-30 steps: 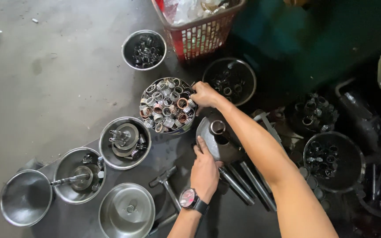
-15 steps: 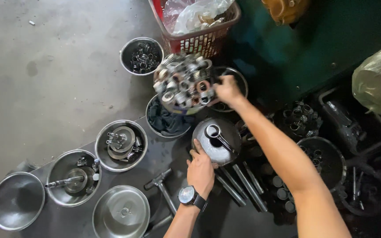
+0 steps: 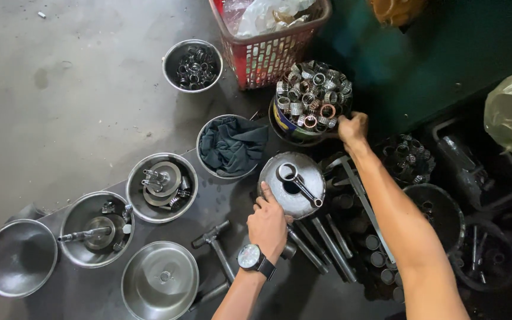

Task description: The person uses pliers to manipulate a small metal part over a bowl, then wipes a cylindrical metal component with a dark cloth. They walk through a cluttered workshop, briefly use a screwdriver on a part, and continue handling small mechanical components.

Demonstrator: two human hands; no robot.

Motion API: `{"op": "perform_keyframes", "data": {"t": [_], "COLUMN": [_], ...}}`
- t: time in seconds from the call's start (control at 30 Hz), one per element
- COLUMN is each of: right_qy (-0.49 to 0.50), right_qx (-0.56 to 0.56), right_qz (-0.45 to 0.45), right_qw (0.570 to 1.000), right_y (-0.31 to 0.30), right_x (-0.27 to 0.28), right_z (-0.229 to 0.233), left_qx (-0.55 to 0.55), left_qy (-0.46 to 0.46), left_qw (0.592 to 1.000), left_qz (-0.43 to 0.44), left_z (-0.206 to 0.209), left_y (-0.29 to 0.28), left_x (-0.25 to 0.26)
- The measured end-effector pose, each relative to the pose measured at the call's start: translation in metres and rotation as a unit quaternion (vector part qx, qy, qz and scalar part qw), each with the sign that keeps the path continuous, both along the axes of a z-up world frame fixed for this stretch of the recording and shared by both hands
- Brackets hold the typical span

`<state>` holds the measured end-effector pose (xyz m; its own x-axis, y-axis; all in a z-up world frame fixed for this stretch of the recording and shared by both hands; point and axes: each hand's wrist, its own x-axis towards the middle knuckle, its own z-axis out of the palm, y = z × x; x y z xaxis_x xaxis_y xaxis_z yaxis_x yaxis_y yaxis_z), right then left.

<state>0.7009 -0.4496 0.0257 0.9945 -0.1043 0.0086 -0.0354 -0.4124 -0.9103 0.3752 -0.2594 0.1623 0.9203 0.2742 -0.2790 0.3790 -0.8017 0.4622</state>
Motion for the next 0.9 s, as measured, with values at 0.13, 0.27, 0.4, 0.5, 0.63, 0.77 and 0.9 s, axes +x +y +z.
{"op": "perform_keyframes", "data": {"t": [0.13, 0.27, 0.4, 0.5, 0.63, 0.77, 0.9], "right_qy": [-0.016, 0.008, 0.045, 0.135, 0.175, 0.176, -0.09], "right_qx": [-0.043, -0.051, -0.048, 0.065, 0.192, 0.08, -0.406], "right_qz": [-0.009, -0.014, 0.008, 0.048, 0.093, 0.111, 0.163], "right_qw": [0.999, 0.999, 0.998, 0.988, 0.961, 0.975, 0.895], "right_y": [-0.004, 0.0, 0.0, -0.009, -0.025, -0.03, -0.014], "right_x": [0.009, 0.009, 0.008, 0.013, 0.006, -0.008, -0.049], "right_z": [-0.034, -0.046, -0.04, -0.042, -0.032, -0.026, 0.044], "left_qx": [0.003, -0.006, -0.008, -0.01, -0.012, -0.006, 0.009], "left_qy": [-0.004, -0.005, -0.018, -0.031, -0.039, -0.035, -0.037], "left_qw": [1.0, 1.0, 1.0, 0.999, 0.999, 0.999, 0.999], "left_qz": [0.008, 0.005, 0.011, 0.01, 0.027, 0.024, 0.028], "left_z": [-0.001, 0.001, 0.001, -0.007, 0.0, -0.002, -0.005], "left_y": [0.0, 0.0, 0.0, 0.001, 0.0, 0.001, -0.001], "left_x": [0.0, 0.0, -0.001, -0.003, -0.003, -0.01, -0.01]}}
